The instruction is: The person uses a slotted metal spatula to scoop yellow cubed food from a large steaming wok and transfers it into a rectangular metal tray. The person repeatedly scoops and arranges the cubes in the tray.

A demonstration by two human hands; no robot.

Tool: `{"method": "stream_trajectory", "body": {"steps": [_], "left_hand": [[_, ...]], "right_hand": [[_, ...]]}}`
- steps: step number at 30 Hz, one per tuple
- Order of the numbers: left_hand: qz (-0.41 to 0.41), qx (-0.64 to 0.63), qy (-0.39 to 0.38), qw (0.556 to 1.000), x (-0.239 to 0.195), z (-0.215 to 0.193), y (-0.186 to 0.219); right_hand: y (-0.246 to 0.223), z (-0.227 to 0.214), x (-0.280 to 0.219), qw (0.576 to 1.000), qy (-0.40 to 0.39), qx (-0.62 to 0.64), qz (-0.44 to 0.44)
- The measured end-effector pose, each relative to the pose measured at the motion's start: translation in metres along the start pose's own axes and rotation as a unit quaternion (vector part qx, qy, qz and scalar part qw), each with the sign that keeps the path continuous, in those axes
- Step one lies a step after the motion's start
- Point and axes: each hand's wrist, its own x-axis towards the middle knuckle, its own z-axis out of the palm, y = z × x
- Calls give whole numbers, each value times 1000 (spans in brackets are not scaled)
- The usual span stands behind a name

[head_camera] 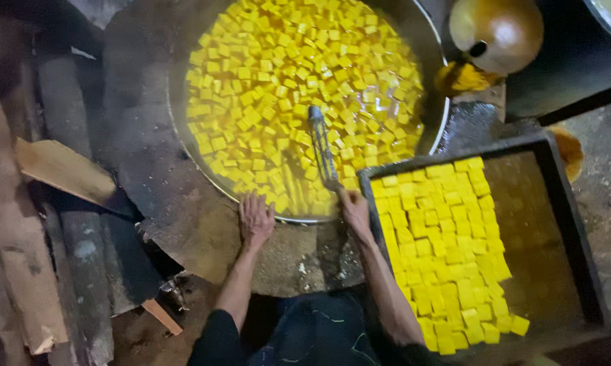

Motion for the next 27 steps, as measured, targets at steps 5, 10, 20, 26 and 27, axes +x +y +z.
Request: {"method": "stream_trajectory", "body": {"steps": [5, 10, 20, 26, 27], "left_hand": [[-52, -34, -53, 997, 6, -23, 9], [-70, -56, -82, 993, 9, -37, 18], [-76, -66, -86, 991, 17, -42, 16], [-88, -38, -121, 988, 16, -39, 17], [-87, -31, -132, 987, 15, -35, 13]], "right_hand": [[9, 70, 42, 988, 10, -142, 62], [15, 107, 108, 942, 91, -320, -38], [-42, 148, 174, 983, 69, -157, -64], [-66, 107, 140, 994, 29, 50, -89], [-71, 90, 130, 992, 24, 72, -105]]}}
